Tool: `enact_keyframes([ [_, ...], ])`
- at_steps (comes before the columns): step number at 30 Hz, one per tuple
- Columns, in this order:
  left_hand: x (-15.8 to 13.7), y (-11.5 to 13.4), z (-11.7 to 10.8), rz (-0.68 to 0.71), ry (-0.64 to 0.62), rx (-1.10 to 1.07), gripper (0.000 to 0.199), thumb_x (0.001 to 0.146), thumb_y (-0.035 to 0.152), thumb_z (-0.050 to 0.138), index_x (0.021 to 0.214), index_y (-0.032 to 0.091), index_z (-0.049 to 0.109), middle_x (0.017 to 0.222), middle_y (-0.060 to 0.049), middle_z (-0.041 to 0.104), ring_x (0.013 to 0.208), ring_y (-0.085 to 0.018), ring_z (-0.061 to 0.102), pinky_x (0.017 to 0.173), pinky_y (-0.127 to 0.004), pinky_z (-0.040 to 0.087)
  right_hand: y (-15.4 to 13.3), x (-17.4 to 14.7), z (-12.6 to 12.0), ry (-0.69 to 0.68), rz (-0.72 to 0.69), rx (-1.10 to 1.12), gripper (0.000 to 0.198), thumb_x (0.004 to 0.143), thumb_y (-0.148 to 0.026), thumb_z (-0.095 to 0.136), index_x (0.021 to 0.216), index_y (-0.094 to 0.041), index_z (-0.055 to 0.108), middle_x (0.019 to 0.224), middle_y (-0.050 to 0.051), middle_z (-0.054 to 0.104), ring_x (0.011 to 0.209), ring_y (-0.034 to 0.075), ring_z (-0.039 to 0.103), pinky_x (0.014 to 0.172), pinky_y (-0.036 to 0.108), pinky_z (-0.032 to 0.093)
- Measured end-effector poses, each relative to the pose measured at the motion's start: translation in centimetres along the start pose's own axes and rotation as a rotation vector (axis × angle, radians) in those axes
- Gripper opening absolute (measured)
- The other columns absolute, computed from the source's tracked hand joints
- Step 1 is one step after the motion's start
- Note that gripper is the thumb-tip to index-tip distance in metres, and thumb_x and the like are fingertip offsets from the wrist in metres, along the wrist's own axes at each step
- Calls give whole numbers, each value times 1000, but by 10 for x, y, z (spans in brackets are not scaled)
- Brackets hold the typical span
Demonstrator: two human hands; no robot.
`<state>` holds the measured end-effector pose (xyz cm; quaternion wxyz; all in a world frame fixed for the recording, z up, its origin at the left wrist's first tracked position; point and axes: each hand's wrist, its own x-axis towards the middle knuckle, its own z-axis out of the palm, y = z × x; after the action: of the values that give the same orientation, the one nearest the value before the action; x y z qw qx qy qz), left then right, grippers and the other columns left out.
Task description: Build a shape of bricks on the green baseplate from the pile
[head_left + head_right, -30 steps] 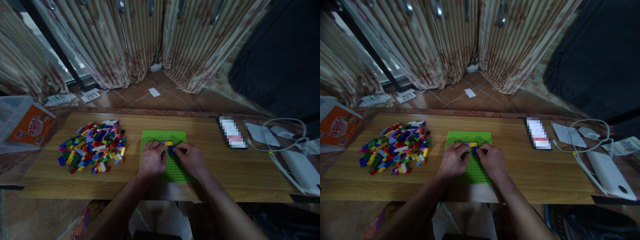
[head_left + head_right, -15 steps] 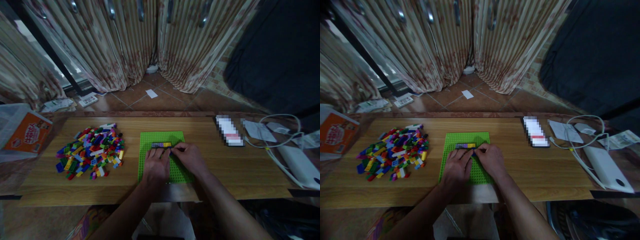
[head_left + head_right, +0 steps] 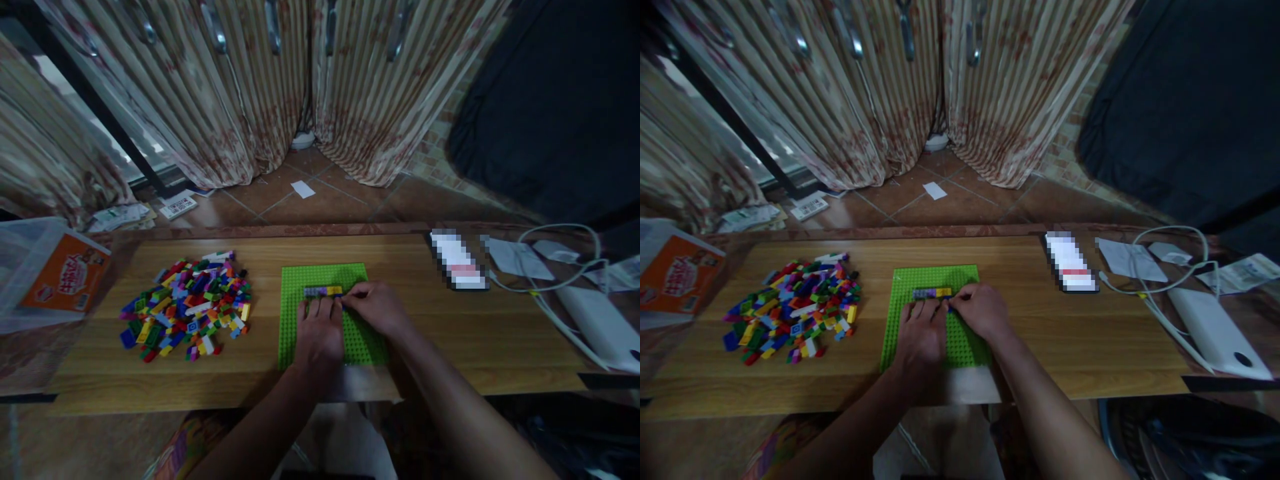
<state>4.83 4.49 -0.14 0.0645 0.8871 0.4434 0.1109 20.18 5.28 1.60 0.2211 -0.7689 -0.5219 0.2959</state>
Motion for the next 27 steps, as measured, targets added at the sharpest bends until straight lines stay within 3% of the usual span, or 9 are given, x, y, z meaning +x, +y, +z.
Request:
enact_keyframes([
  [4, 0, -1, 0, 8, -10, -28, 37, 93, 18, 42, 125, 13, 62, 110, -14, 66, 100, -29, 58, 94, -52, 41, -1, 0, 0, 17, -3, -10, 16, 76, -36, 68, 72, -24, 78, 72, 3, 75, 67, 18, 66, 59, 28, 42],
  [11, -7, -8, 3, 30, 84, -137, 40, 91, 21, 45, 128, 15, 60, 109, -13, 67, 97, -28, 58, 90, -47, 45, 6, -3, -3, 27, -71, 130, 18, 77, -35, 66, 72, -22, 76, 70, 2, 74, 63, 16, 64, 59, 27, 43],
  [16, 0, -20, 2, -21, 269, -256, 33, 93, 20, 44, 119, 17, 64, 111, -12, 67, 102, -26, 59, 92, -43, 47, 14, 0, -10, 83, 131, 427, 24, 81, -36, 57, 75, -17, 70, 61, 2, 67, 47, 12, 55, 45, 23, 39],
  [19, 9, -25, -6, -88, 336, -314, 30, 93, 20, 47, 118, 16, 63, 115, -12, 64, 108, -25, 57, 96, -42, 48, 18, -1, -12, 133, 94, 404, 25, 81, -37, 58, 76, -17, 70, 61, 1, 67, 49, 12, 56, 48, 23, 39],
  [27, 22, -32, -18, -95, 148, -324, 41, 85, 26, 62, 125, 18, 58, 134, -12, 56, 126, -28, 50, 108, -50, 39, 18, -4, -10, 156, -43, 188, 21, 83, -30, 56, 79, -19, 73, 74, 3, 74, 66, 16, 65, 65, 28, 45],
])
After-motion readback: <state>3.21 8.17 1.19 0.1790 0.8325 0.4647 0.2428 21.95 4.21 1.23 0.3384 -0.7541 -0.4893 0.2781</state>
